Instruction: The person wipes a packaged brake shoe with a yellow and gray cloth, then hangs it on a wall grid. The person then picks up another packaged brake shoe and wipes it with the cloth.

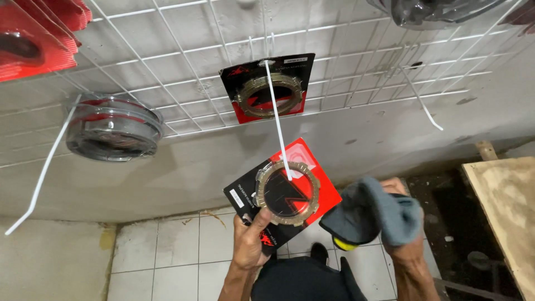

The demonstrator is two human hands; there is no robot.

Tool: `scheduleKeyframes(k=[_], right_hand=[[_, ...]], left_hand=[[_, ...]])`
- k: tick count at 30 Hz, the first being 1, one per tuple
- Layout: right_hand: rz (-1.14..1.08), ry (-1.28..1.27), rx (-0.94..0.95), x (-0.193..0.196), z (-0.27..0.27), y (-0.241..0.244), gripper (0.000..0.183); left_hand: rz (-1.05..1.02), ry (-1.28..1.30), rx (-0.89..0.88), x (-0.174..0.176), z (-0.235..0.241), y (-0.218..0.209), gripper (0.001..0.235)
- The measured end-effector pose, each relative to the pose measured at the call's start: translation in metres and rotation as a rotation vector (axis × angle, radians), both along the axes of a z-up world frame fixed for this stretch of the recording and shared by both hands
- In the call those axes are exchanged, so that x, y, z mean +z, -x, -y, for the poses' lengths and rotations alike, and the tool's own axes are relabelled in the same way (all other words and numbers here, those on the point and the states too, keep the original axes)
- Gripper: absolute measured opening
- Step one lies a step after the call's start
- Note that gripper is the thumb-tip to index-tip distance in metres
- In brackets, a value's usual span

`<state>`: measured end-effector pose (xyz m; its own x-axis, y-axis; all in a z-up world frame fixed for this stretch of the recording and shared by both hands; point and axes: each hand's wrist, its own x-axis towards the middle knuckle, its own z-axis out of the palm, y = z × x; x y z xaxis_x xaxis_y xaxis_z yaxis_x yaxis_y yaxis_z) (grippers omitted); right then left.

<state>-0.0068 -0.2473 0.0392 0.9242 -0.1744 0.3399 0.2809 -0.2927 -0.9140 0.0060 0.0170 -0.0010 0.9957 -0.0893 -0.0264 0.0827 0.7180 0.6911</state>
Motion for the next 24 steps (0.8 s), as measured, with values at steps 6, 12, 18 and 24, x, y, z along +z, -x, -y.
scheduleKeyframes(k=[6, 12, 18, 24], right_hand=[[-0.065, -1.022, -0.037, -0.055, 0.031, 0.001, 0.023], [-0.349, -0.724, 0.207, -0.094, 0.011, 0.01, 0.045], [-0.173, -0.121, 0.202, -0.006, -0.014, -0.035, 0.04], [-0.239, 0.129, 0.101, 0.001, -0.027, -0.039, 0.075]], left_hand=[[-0.063, 0.228, -0.122, 0.0, -0.01, -0.003, 0.045], [-0.007, 0.053, -0.225, -0.003, 0.0, -0.004, 0.039], [0.084, -0.383, -0.455, -0.004, -0.005, 0.005, 0.006], [0.026, -0.318, -0.247, 0.007, -0.007, 0.009, 0.024]])
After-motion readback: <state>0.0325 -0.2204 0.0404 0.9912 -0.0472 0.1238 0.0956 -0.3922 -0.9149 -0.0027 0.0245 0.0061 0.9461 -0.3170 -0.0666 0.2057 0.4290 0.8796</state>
